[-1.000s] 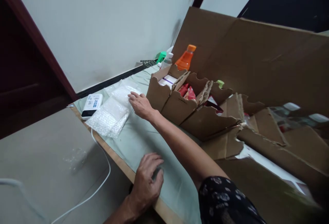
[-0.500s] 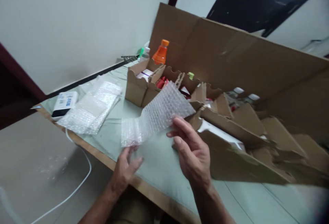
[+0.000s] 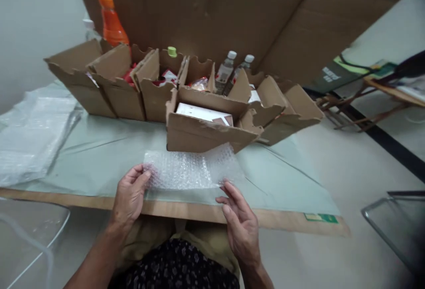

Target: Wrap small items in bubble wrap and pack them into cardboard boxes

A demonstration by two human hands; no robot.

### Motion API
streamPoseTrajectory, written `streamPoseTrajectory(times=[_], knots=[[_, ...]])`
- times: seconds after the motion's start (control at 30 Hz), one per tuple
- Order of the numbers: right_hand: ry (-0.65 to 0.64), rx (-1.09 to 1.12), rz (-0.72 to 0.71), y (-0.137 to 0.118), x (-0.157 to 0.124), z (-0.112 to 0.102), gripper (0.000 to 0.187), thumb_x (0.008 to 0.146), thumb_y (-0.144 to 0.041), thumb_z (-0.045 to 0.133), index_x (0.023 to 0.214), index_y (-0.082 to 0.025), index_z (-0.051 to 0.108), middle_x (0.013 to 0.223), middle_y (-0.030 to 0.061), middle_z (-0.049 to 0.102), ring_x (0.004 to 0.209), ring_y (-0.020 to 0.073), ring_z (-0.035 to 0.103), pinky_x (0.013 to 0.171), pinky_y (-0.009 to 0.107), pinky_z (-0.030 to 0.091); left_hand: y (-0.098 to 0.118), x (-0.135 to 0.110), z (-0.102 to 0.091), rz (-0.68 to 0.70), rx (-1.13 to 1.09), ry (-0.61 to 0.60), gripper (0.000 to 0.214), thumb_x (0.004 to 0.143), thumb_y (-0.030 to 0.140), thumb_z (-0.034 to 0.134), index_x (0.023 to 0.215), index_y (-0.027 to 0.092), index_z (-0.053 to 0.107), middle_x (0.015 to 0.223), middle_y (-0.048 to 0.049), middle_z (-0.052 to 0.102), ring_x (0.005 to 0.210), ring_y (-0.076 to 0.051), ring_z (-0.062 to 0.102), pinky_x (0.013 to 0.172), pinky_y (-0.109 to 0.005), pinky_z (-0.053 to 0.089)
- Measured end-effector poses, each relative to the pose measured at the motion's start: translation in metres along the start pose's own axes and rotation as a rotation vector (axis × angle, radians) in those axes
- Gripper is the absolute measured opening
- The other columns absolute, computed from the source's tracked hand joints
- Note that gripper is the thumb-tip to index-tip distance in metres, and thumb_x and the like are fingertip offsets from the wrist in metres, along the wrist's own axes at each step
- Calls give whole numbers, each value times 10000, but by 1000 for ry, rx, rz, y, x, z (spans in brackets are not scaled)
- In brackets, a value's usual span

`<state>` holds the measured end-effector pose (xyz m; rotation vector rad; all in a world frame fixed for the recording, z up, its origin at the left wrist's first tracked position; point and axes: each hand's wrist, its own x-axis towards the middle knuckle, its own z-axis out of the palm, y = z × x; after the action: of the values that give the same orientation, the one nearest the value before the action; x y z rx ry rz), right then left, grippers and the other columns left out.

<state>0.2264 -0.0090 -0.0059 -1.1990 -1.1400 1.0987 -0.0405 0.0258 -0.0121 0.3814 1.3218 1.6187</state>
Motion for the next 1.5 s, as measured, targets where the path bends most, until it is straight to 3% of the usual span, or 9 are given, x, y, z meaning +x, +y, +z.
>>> streamPoseTrajectory(times=[0.1, 0.2, 0.43, 0.7, 0.83, 1.03, 1.2, 1.33, 1.5], knots=[[-31, -35, 133, 3, -13, -21, 447, 946, -392, 686, 1383, -306, 649, 1451, 113, 627, 1262, 284, 646, 970, 414, 602, -3, 3, 3, 89, 313, -81, 415, 638, 375, 845, 964, 163, 702, 840, 0, 708, 752, -127, 635, 693, -231, 507], [-77, -111, 250, 2, -18, -45, 477, 930, -448, 693, 1367, -260, 653, 1215, 138, 754, 1104, 282, 729, 854, 399, 644, -1, 9, 0, 143, 607, -182, 537, 709, 432, 769, 1161, 162, 663, 788, 23, 646, 687, -131, 595, 617, -246, 468], [122, -424, -45, -7, 3, -86, 300, 949, -402, 647, 1208, -267, 715, 1397, 120, 654, 1250, 283, 656, 931, 398, 611, 12, 18, -13, 323, 1050, -146, 647, 756, 585, 633, 1247, 164, 646, 946, -59, 692, 750, -208, 641, 693, -367, 516], [-61, -569, -216, -25, 103, -46, 453, 911, -374, 614, 1333, -209, 601, 1412, 146, 621, 1217, 289, 641, 863, 397, 590, 30, 40, 50, 494, 876, -186, 732, 785, 515, 646, 1430, 193, 518, 1383, -156, 619, 1211, -311, 624, 951, -461, 547], [-162, -584, -163, -28, 142, -21, 373, 864, -352, 599, 1194, -180, 619, 1131, 106, 721, 847, 225, 693, 751, 373, 570, 25, 48, 71, 431, 723, -279, 702, 770, 466, 657, 1394, 172, 531, 1267, -148, 673, 1167, -300, 648, 952, -449, 559], [-245, -538, -192, -24, 153, 8, 333, 863, -277, 554, 1175, -184, 623, 1118, 88, 718, 825, 193, 654, 752, 337, 549, 27, 39, 51, 383, 726, -96, 631, 782, 458, 682, 1360, 230, 570, 1195, -95, 684, 1006, -253, 699, 855, -350, 578], [-288, -526, -201, -16, 158, 18, 462, 884, -281, 567, 1334, -177, 577, 1252, 126, 699, 895, 210, 683, 797, 364, 569, 32, 51, 48, 413, 728, -126, 687, 781, 424, 686, 1416, 216, 524, 1221, -105, 674, 1057, -259, 688, 915, -372, 568], [-185, -534, -238, -15, 141, -4, 504, 912, -308, 589, 1403, -195, 570, 1383, 153, 647, 1189, 274, 655, 895, 410, 578, 26, 52, 35, 456, 723, -116, 838, 813, 450, 684, 1553, 213, 370, 1386, -151, 608, 1198, -282, 638, 965, -406, 556], [-146, -636, -329, -21, 106, -46, 315, 956, -312, 594, 1240, -230, 704, 1401, 129, 656, 1290, 283, 613, 970, 461, 566, 30, 26, -3, 544, 958, -10, 633, 842, 496, 651, 1400, 207, 577, 1371, -146, 634, 1128, -319, 660, 807, -409, 586]])
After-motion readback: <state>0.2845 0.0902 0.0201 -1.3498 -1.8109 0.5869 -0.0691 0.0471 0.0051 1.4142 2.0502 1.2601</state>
